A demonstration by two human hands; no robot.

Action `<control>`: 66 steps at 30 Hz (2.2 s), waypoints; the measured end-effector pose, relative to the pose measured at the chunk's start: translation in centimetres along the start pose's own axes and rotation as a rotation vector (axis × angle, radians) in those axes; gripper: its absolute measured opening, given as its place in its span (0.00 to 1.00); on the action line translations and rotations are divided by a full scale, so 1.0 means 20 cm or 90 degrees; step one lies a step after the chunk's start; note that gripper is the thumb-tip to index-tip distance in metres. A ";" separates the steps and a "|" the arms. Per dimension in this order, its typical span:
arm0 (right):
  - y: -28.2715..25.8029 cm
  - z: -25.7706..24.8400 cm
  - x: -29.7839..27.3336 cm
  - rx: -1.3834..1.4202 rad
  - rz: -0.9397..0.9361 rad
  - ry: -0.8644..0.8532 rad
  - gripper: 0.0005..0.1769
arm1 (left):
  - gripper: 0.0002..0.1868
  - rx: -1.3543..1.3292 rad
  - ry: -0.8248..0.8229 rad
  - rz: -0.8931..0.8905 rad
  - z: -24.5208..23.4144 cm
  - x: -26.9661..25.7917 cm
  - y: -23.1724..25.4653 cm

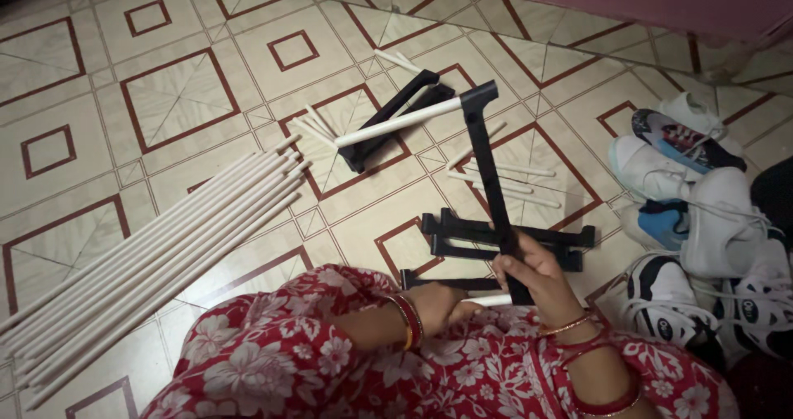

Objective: The person assembles a plastic rack by hand, picking up white tubes and inserting them into the sockets of black plastic connectors while sitting on the floor.

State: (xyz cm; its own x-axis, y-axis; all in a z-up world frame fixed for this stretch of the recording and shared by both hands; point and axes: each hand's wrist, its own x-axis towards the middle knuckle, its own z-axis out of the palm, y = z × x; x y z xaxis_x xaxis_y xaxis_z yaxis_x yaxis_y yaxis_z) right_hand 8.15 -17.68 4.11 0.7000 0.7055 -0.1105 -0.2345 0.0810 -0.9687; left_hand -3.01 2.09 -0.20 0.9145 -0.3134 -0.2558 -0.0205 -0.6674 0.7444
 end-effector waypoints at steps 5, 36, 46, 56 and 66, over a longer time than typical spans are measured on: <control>0.04 -0.01 0.00 0.000 0.005 0.047 0.29 | 0.30 0.075 -0.010 -0.003 0.01 0.05 -0.02; 0.19 0.09 0.01 -0.009 0.006 0.073 0.31 | 0.24 0.073 -0.131 -0.064 -0.23 -0.08 0.39; 0.32 0.00 0.05 -0.016 -0.036 0.114 0.30 | 0.22 0.154 -0.060 0.031 -0.12 -0.01 0.29; 0.26 0.02 0.05 -0.009 -0.040 0.125 0.28 | 0.24 0.189 -0.055 0.013 -0.12 0.04 0.27; 0.01 -0.04 0.02 0.013 -0.126 0.162 0.28 | 0.27 0.035 -0.144 -0.011 -0.29 0.13 0.03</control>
State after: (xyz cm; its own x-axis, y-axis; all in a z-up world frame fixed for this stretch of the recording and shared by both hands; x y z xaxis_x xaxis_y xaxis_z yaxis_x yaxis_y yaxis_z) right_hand 8.98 -17.99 3.58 0.8792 0.4759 0.0247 -0.0893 0.2154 -0.9724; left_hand 1.79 4.79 3.19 0.8009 -0.4410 -0.4052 -0.0332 -0.7082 0.7052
